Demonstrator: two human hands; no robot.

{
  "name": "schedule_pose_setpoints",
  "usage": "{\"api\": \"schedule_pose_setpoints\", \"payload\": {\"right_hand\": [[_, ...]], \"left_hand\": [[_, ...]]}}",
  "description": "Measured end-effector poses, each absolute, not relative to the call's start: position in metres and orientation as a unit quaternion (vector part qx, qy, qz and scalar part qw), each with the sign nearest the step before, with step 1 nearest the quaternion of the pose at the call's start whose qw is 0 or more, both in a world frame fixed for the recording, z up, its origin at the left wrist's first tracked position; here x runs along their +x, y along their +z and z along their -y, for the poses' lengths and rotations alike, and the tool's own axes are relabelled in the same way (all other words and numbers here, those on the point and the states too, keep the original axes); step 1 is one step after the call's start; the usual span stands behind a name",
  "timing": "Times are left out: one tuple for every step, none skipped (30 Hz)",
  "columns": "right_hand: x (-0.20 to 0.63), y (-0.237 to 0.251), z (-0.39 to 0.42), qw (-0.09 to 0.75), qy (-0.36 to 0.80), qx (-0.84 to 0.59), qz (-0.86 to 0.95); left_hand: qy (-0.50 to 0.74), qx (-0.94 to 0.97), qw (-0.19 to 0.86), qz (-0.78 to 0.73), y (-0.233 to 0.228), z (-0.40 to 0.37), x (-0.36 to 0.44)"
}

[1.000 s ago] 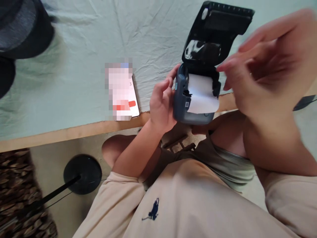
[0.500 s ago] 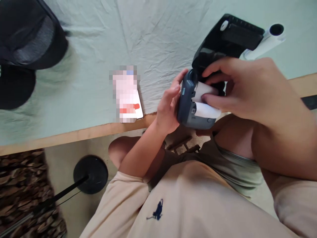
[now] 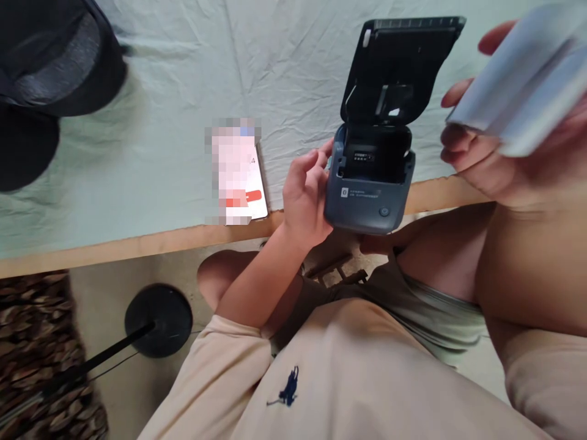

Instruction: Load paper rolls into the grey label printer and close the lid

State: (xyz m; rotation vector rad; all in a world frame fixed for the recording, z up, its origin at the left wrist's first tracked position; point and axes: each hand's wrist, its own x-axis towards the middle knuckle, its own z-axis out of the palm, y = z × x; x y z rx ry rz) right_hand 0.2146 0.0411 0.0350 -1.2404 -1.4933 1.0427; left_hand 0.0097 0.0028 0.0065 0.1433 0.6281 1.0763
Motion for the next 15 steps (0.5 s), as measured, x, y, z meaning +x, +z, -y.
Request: {"api": "schedule_pose_setpoints", "payload": {"right_hand": [[0.216, 0.032, -0.044, 0.474, 0.447, -0.497, 0.574], [0.217, 0.028, -0.046, 0.492, 0.474, -0.489, 0.543], [0.218, 0.025, -0.048, 0.506, 0.495, -0.480, 0.519], [0.220, 0.021, -0.050, 0.516, 0.503, -0.471, 0.508], [0.221, 0.018, -0.052, 0.518, 0.495, -0.465, 0.521], [0.223, 0.014, -0.053, 0.508, 0.470, -0.461, 0.555], [0.224, 0.010, -0.054, 0.493, 0.440, -0.457, 0.596], [0.226, 0.005, -0.056, 0.482, 0.402, -0.453, 0.633], [0.227, 0.000, -0.057, 0.474, 0.361, -0.452, 0.663], [0.228, -0.005, -0.058, 0.467, 0.319, -0.458, 0.686], [0.228, -0.009, -0.059, 0.450, 0.280, -0.476, 0.702], [0.227, -0.013, -0.059, 0.424, 0.249, -0.502, 0.712], [0.226, -0.015, -0.058, 0.388, 0.228, -0.528, 0.720], [0.225, -0.015, -0.057, 0.344, 0.216, -0.551, 0.729], [0.225, -0.014, -0.055, 0.308, 0.208, -0.565, 0.737]], "left_hand": [[0.506, 0.053, 0.807, -0.299, 0.008, -0.003, 0.010], [0.507, 0.042, 0.805, -0.305, 0.009, -0.003, 0.009], [0.508, 0.036, 0.802, -0.311, 0.009, -0.003, 0.009], [0.508, 0.035, 0.801, -0.315, 0.010, -0.003, 0.008], [0.508, 0.039, 0.800, -0.317, 0.009, -0.003, 0.008], [0.508, 0.048, 0.800, -0.317, 0.009, -0.003, 0.007], [0.508, 0.059, 0.800, -0.313, 0.009, -0.003, 0.007], [0.509, 0.071, 0.800, -0.309, 0.008, -0.003, 0.007], [0.510, 0.081, 0.801, -0.303, 0.008, -0.003, 0.006], [0.511, 0.090, 0.800, -0.300, 0.007, -0.003, 0.006], [0.513, 0.097, 0.800, -0.297, 0.007, -0.003, 0.006], [0.514, 0.100, 0.799, -0.296, 0.007, -0.003, 0.006], [0.514, 0.101, 0.799, -0.294, 0.007, -0.003, 0.006], [0.515, 0.097, 0.800, -0.292, 0.008, -0.003, 0.006], [0.516, 0.090, 0.801, -0.290, 0.008, -0.003, 0.007]]}}
